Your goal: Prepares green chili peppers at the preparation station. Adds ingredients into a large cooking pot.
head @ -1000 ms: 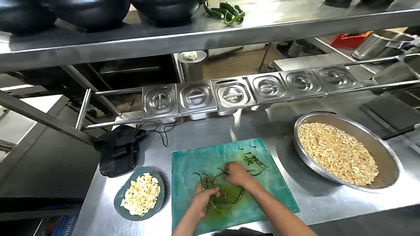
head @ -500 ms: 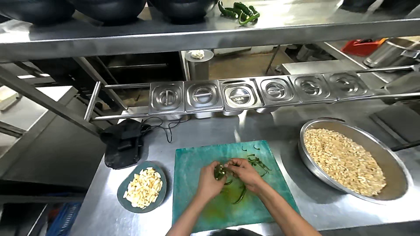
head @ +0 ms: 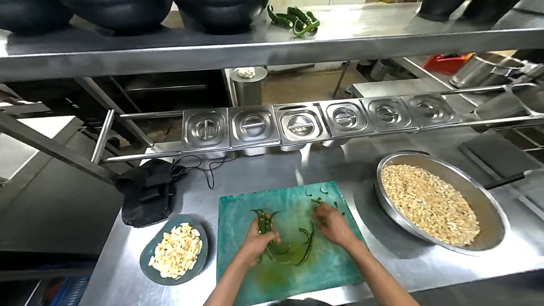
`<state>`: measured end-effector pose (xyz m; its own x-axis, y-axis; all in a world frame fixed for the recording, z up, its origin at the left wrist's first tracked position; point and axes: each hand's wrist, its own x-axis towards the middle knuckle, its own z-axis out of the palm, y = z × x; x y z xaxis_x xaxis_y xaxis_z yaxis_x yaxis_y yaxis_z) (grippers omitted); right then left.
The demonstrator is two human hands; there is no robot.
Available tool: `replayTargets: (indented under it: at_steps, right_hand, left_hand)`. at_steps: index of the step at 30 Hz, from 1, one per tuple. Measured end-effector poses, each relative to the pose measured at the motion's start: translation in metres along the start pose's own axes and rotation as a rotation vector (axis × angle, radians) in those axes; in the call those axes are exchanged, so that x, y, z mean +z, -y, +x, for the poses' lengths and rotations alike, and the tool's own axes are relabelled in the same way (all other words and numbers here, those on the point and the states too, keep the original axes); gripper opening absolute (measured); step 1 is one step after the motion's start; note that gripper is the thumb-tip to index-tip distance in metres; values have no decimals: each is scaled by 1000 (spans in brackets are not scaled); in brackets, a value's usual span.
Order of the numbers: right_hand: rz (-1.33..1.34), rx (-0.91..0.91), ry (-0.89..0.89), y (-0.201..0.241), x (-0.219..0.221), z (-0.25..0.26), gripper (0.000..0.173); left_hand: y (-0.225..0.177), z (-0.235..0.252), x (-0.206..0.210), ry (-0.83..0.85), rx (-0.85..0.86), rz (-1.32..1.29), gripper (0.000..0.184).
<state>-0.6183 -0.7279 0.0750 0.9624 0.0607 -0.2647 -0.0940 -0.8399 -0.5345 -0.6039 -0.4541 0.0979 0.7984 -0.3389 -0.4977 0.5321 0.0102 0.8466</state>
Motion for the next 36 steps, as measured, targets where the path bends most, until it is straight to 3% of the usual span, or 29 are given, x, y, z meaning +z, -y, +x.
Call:
replayTargets:
  at_steps: [2,4,11,15,18,21,23,25,27,30,33,36]
  right_hand:
    - [-123,-39,259,6,5,-8,30]
    - [-193,-70,335,3,10,-12,27]
    - [-121,-299,339,28,-27,-49,25]
    - [57,-422,139,35,-16,-58,30]
    - [278,-488,32,29,0,-56,33]
    - [765,-449,209,24,13,-54,27]
    - [1011,-399,286,20,24,-53,22]
    - [1061,-249,177,12,21,-51,20]
    - [730,-55,26,2,7,-40,17]
    - [125,84,17,3,1,-22,26]
    - [-55,104,-6,31,13,-15,33]
    - [-123,195,209,53,22,-5,37]
  left_hand:
    - [0,-4,-1,28,-35,96,59]
    - [-2,-6,4,65,-37,212,56]
    - [-26,-30,50,328,157,1101,50]
    - [-25,-39,60,331,216,1231,48]
    - [-14,-32,44,299,294,1032,43]
    - [4,-22,29,370,468,739,28]
    - [9,-21,26,395,477,610,29]
    - [13,-20,20,301,393,458,35]
    - [17,-22,11,123,248,162,36]
    - [24,-20,-2,-29,143,-148,17]
    - [27,-22,-4,-119,60,-245,12]
    - [31,-28,4,-165,3,-311,18]
